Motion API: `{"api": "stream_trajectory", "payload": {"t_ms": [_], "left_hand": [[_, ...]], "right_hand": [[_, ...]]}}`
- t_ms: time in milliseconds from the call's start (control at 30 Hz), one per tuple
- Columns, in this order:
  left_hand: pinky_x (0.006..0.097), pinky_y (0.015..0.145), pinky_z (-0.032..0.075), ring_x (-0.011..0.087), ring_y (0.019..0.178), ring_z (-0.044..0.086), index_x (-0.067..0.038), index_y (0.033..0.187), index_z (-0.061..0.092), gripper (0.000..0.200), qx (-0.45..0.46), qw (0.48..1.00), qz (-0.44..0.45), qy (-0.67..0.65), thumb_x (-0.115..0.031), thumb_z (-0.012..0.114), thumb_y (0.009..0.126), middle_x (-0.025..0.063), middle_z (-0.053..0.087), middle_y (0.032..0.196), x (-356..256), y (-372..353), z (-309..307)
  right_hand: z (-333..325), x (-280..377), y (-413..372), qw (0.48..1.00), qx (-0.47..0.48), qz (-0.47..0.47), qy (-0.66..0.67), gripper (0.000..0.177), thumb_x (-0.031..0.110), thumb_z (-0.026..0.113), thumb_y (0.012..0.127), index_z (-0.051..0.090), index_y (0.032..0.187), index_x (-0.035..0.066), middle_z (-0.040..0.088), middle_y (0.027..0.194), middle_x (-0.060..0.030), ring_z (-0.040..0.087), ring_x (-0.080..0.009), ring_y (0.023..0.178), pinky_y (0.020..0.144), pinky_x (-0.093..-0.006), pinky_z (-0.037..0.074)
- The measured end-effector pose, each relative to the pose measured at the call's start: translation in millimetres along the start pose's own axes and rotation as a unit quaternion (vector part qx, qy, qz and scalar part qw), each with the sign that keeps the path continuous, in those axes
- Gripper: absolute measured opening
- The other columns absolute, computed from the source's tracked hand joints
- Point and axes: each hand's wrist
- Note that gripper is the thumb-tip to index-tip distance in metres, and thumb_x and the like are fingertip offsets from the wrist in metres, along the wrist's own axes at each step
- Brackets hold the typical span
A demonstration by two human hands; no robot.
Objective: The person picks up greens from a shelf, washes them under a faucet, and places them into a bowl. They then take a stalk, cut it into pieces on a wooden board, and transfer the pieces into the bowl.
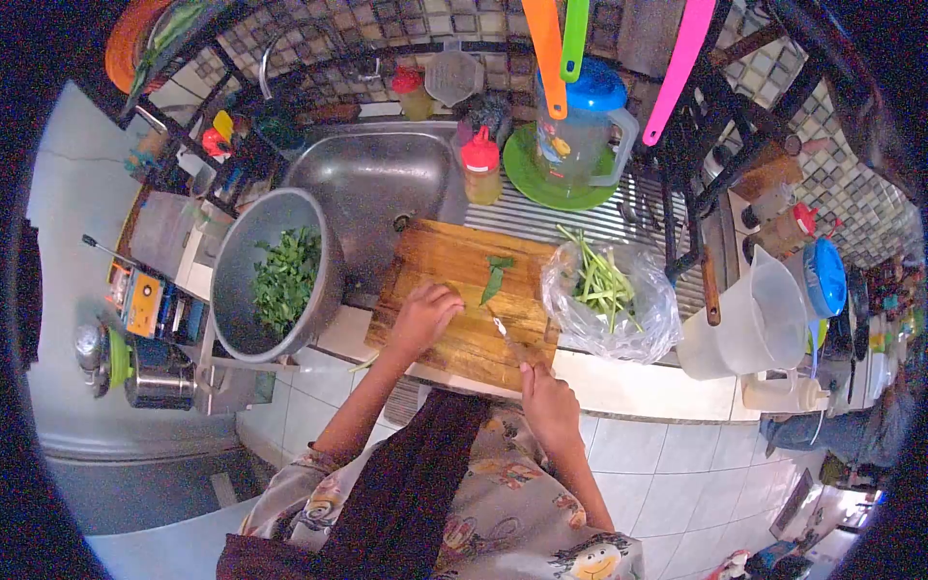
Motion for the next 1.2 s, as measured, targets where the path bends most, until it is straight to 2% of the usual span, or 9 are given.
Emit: {"api": "stream_trajectory", "payload": {"t_ms": [100, 333, 567, 700, 767, 900, 967, 1067, 1200], "left_hand": [[0.0387, 0.072, 0.044, 0.0277, 0.083, 0.053, -0.007, 0.085, 0.061, 0.012, -0.100, 0.990, -0.044, -0.088, -0.015, 0.064, 0.076, 0.0073, 0.058, 0.083, 4.6, 1.8, -20.7], [0.0348, 0.064, 0.044, 0.0262, 0.070, 0.056, -0.006, 0.075, 0.062, 0.003, -0.315, 0.926, -0.184, 0.093, -0.005, 0.065, 0.075, 0.0090, 0.061, 0.074, 35.4, -13.2, -177.4], [0.0422, 0.068, 0.046, 0.0369, 0.076, 0.058, -0.001, 0.084, 0.066, 0.017, -0.135, 0.922, -0.312, 0.186, -0.015, 0.057, 0.083, 0.0187, 0.061, 0.083, 131.9, -75.8, -195.7], [0.0424, 0.066, 0.046, 0.0366, 0.075, 0.059, -0.003, 0.087, 0.066, 0.016, -0.169, 0.918, -0.311, 0.178, -0.016, 0.058, 0.082, 0.0188, 0.061, 0.083, 87.2, -45.9, -187.3], [0.0407, 0.066, 0.047, 0.0349, 0.075, 0.060, -0.004, 0.092, 0.064, 0.017, -0.183, 0.940, -0.275, 0.080, -0.017, 0.058, 0.082, 0.0186, 0.061, 0.085, 54.0, -18.4, -171.3], [0.0389, 0.066, 0.048, 0.0340, 0.071, 0.059, -0.005, 0.096, 0.062, 0.019, -0.039, 0.978, -0.195, -0.065, -0.018, 0.057, 0.084, 0.0159, 0.060, 0.081, -3.1, 27.3, -114.8], [0.0379, 0.068, 0.048, 0.0318, 0.079, 0.060, -0.006, 0.095, 0.063, 0.017, -0.052, 0.989, -0.071, -0.118, -0.016, 0.058, 0.082, 0.0132, 0.061, 0.085, -1.1, 37.6, -60.8], [0.0401, 0.074, 0.047, 0.0317, 0.083, 0.057, -0.007, 0.094, 0.064, 0.018, -0.002, 0.980, -0.050, -0.195, -0.017, 0.058, 0.080, 0.0114, 0.061, 0.089, -2.7, 59.4, -11.0], [0.0396, 0.076, 0.047, 0.0304, 0.089, 0.057, -0.008, 0.092, 0.064, 0.018, 0.000, 0.991, -0.033, -0.133, -0.016, 0.059, 0.077, 0.0098, 0.061, 0.092, 5.5, 83.4, 19.7]], "right_hand": [[-2.7, 0.5, 4.3, 1.000, -0.001, -0.007, 0.000, 0.037, 0.035, 0.036, 0.094, 0.053, 0.087, 0.003, 0.060, 0.073, -0.0269, 0.058, -0.0452, 0.072, 0.064, -0.0524, 0.047], [-10.8, 1.0, 11.9, 0.998, 0.035, 0.025, 0.043, 0.038, 0.035, 0.035, 0.094, 0.053, 0.086, 0.003, 0.060, 0.076, -0.0253, 0.058, -0.0449, 0.073, 0.066, -0.0528, 0.045], [-10.2, -2.4, 16.5, 0.999, -0.007, -0.026, 0.025, 0.040, 0.036, 0.036, 0.094, 0.053, 0.086, 0.002, 0.060, 0.074, -0.0261, 0.058, -0.0453, 0.072, 0.065, -0.0530, 0.045], [-18.0, 1.3, 15.5, 0.999, -0.010, 0.008, 0.030, 0.039, 0.035, 0.037, 0.093, 0.054, 0.085, 0.001, 0.058, 0.071, -0.0267, 0.056, -0.0457, 0.071, 0.063, -0.0519, 0.043], [-17.7, 0.1, 15.2, 0.999, -0.015, 0.023, 0.037, 0.037, 0.033, 0.039, 0.093, 0.054, 0.084, 0.000, 0.057, 0.071, -0.0269, 0.055, -0.0457, 0.071, 0.061, -0.0511, 0.042], [-15.3, -1.3, 14.7, 0.999, -0.025, 0.024, 0.039, 0.037, 0.033, 0.040, 0.093, 0.054, 0.085, 0.000, 0.057, 0.071, -0.0273, 0.055, -0.0462, 0.072, 0.061, -0.0513, 0.042], [-14.8, -0.8, 12.9, 0.998, -0.030, 0.031, 0.041, 0.037, 0.033, 0.040, 0.093, 0.054, 0.086, 0.000, 0.057, 0.071, -0.0272, 0.055, -0.0462, 0.072, 0.061, -0.0513, 0.042], [-14.3, -2.4, 8.4, 0.998, -0.044, 0.034, 0.042, 0.037, 0.034, 0.039, 0.094, 0.053, 0.086, 0.000, 0.057, 0.070, -0.0278, 0.055, -0.0466, 0.072, 0.061, -0.0519, 0.042], [-11.4, -7.3, 2.2, 0.997, -0.047, 0.053, 0.043, 0.038, 0.034, 0.039, 0.093, 0.052, 0.083, 0.000, 0.056, 0.069, -0.0288, 0.054, -0.0475, 0.071, 0.060, -0.0530, 0.041]]}}
Point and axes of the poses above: each hand's wrist, its own y-axis towards the middle knuckle, its own z-axis out of the palm, x = y × z
